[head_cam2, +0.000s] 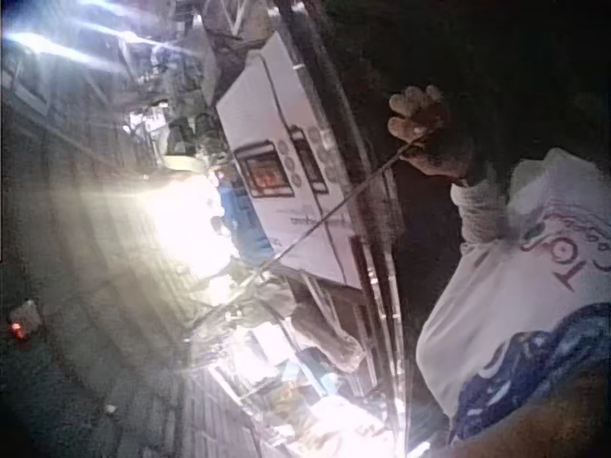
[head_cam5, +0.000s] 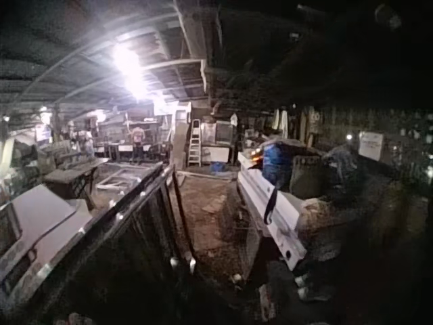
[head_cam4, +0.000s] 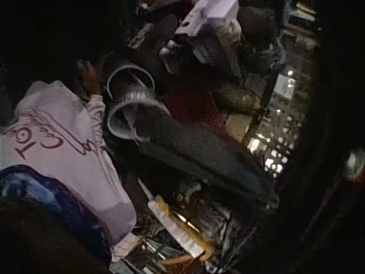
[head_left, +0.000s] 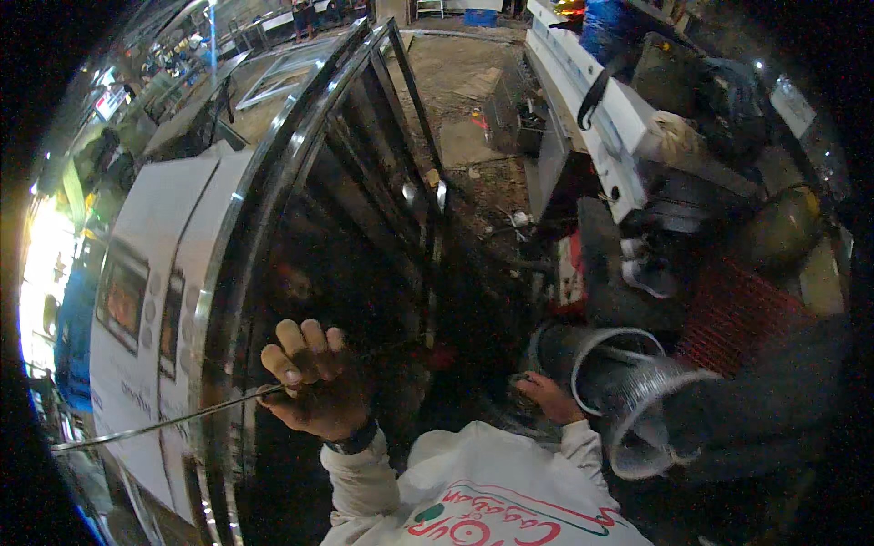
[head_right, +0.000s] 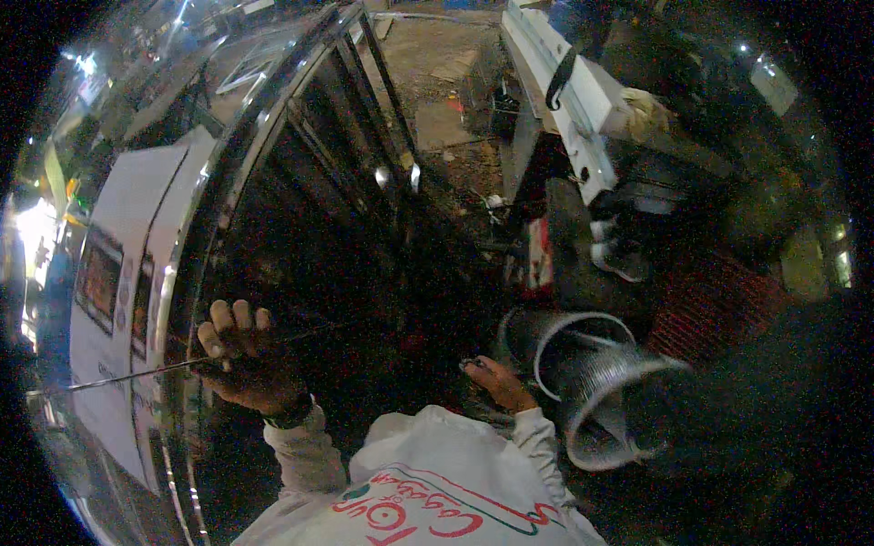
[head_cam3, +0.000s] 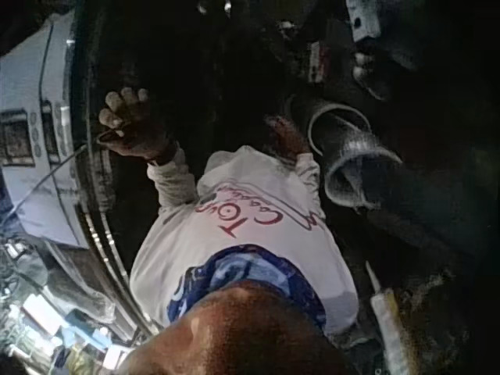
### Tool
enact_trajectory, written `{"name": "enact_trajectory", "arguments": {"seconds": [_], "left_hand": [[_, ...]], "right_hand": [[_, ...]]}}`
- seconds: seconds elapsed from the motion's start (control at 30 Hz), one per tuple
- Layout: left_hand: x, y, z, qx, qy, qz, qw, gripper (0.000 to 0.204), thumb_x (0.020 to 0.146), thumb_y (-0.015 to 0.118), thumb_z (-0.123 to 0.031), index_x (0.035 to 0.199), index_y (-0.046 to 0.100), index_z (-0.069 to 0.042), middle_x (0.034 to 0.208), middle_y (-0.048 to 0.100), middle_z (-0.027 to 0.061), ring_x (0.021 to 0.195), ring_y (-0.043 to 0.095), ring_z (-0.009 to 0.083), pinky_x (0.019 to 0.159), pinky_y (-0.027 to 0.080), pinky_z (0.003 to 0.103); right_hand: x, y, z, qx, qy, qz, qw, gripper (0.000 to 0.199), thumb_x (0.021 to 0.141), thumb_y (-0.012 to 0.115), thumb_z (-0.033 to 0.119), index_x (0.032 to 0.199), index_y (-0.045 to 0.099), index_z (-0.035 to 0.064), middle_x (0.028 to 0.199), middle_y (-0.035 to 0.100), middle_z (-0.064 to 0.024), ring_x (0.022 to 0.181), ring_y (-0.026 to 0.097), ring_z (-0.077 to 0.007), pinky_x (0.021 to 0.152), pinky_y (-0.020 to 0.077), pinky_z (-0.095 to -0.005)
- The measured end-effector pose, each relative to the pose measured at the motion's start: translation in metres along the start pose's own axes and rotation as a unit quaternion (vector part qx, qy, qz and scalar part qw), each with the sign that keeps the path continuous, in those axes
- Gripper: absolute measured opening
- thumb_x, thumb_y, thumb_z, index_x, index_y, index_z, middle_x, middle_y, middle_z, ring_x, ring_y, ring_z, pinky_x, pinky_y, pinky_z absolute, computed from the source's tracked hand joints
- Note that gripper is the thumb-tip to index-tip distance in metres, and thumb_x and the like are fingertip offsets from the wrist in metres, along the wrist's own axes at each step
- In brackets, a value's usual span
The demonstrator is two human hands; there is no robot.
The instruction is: The person walks through a cluttered workshop, picks up a tape measure, and measures a metal rod. They then mark the rod with a marker and place it back with other rods.
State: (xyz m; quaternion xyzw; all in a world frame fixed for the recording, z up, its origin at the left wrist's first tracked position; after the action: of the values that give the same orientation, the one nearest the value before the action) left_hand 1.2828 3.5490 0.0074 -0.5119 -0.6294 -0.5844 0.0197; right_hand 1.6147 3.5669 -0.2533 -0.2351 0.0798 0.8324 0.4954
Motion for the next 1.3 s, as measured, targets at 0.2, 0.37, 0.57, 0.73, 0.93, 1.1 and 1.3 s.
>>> {"name": "enact_trajectory", "arguments": {"seconds": [0.2,0.37,0.57,0.73,0.93,1.1,1.3], "left_hand": [[0.129,-0.069,0.101,0.066,-0.041,-0.040,0.996,0.038,0.097,0.061,-0.048,0.085,0.048,-0.014,0.086,0.036,0.0009,0.070,0.035,0.0146,0.064,0.036,0.031],[0.231,-0.105,0.197,0.094,-0.068,-0.087,0.989,0.042,0.099,0.057,-0.051,0.083,0.051,-0.013,0.082,0.039,0.0002,0.062,0.033,0.0110,0.052,0.029,0.025],[0.334,-0.125,0.306,0.071,-0.068,0.007,0.995,0.044,0.101,0.052,-0.053,0.081,0.050,-0.013,0.078,0.038,0.0003,0.062,0.035,0.0113,0.051,0.030,0.024],[0.399,-0.163,0.402,0.049,-0.083,0.020,0.995,0.050,0.098,0.051,-0.061,0.081,0.051,-0.013,0.077,0.037,-0.0002,0.063,0.036,0.0108,0.051,0.031,0.024],[0.514,-0.185,0.534,0.035,-0.076,0.024,0.996,0.057,0.097,0.046,-0.068,0.078,0.049,-0.014,0.078,0.043,0.0009,0.060,0.038,0.0112,0.051,0.035,0.024],[0.608,-0.188,0.635,0.018,-0.072,0.058,0.996,0.055,0.097,0.048,-0.066,0.079,0.049,-0.014,0.078,0.041,0.0001,0.062,0.036,0.0104,0.051,0.032,0.023],[0.723,-0.243,0.763,0.027,-0.058,0.075,0.995,0.053,0.100,0.046,-0.062,0.086,0.058,-0.013,0.081,0.049,0.0010,0.062,0.039,0.0104,0.051,0.034,0.023]], "right_hand": [[0.131,-0.090,0.021,-0.072,-0.039,-0.098,0.992,0.065,0.097,0.056,0.055,0.130,0.058,-0.0010,0.125,0.062,-0.0152,0.117,0.058,-0.0266,0.102,0.0423,-0.0337],[0.190,-0.149,0.039,0.018,0.123,-0.193,0.973,0.079,0.092,0.059,0.061,0.140,0.054,-0.0011,0.141,0.054,-0.0194,0.134,0.047,-0.0293,0.112,0.0342,-0.0351],[0.274,-0.203,-0.002,0.058,0.192,-0.226,0.953,0.073,0.094,0.059,0.057,0.136,0.055,-0.0028,0.121,0.066,-0.0096,0.116,0.058,-0.0207,0.100,0.0432,-0.0318],[0.371,-0.242,0.047,0.034,0.196,-0.139,0.970,0.089,0.089,0.060,0.064,0.148,0.044,-0.0006,0.152,0.045,-0.0195,0.141,0.041,-0.0337,0.117,0.0300,-0.0404],[0.542,-0.346,0.129,0.050,0.160,-0.143,0.975,0.097,0.088,0.059,0.069,0.147,0.042,-0.0056,0.149,0.048,-0.0225,0.140,0.043,-0.0321,0.115,0.0311,-0.0374],[0.665,-0.447,0.235,-0.064,0.140,-0.220,0.963,0.093,0.090,0.058,0.067,0.144,0.045,-0.0070,0.143,0.053,-0.0243,0.135,0.049,-0.0312,0.112,0.0352,-0.0360],[0.795,-0.509,0.359,-0.161,0.143,-0.081,0.973,0.084,0.094,0.055,0.062,0.138,0.050,-0.0094,0.137,0.054,-0.0300,0.130,0.053,-0.0321,0.108,0.0380,-0.0374]]}}
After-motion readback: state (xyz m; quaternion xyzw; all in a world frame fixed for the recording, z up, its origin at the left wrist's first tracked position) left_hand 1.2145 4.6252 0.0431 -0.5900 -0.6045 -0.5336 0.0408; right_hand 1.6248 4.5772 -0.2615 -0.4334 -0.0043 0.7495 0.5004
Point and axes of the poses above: each hand's wrist, its own x-axis towards the middle knuckle, its own y-axis out of the palm, z = x × y, the point moved 6 cm from there along x, towards the middle knuckle
